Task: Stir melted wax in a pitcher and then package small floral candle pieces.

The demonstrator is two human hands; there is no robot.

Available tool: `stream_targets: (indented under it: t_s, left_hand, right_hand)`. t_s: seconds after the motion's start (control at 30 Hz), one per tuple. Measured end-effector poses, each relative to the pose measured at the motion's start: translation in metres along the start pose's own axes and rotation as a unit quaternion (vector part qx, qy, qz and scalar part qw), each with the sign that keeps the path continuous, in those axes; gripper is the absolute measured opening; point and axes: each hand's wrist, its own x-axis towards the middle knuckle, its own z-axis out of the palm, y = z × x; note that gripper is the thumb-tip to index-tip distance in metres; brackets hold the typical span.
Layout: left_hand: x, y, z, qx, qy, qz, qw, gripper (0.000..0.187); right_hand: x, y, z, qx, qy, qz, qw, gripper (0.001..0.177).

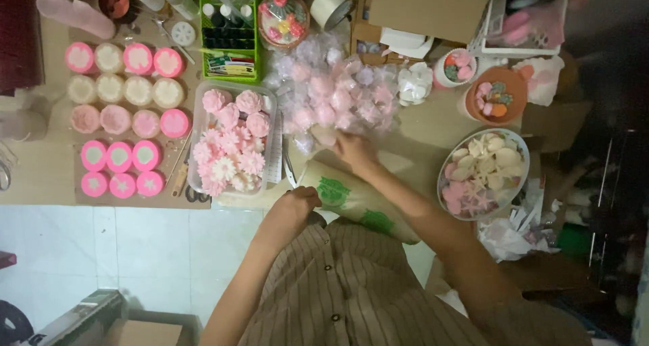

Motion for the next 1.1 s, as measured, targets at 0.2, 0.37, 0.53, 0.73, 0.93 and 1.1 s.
stream_targets:
  t_s: [0.2,0.37,0.53,0.73,0.93,1.1]
  left_hand:
    - [0.007,0.003,-0.004,-0.010,0.014,0.015,1.000,0.025]
    - [0.003,-0.001,0.004,0.019,0.000,0.000,1.000,0.031]
    - [-0.003,0.002,0.006,0.029,-0.009,-0.014,0.999,0.030]
    - [-0.003,0.007,0.004,0.035,-0.001,-0.023,0.999,0.026]
    - [-0.001,0.007,0.000,0.031,-0.008,-0.025,0.999,0.022]
    - [0.011,-0.002,-0.001,0.059,-0.026,0.011,0.998,0.026]
  right_hand:
    - [0.034,0.060,-0.024,-0.003,0.008,0.192,0.981,0.010]
    - [0.028,0.052,0.039,0.069,-0.045,0.084,0.993,0.032]
    - [0.066,-0.056,0.012,0.011,-0.319,0.135,0.938,0.061]
    - [0.065,-0.064,0.034,-0.014,-0.269,0.226,0.936,0.069]
    - [0.063,-0.041,0.009,0.023,-0.224,0.248,0.942,0.065]
    - [0.089,0.034,0.027,0.123,-0.085,0.354,0.923,0.065]
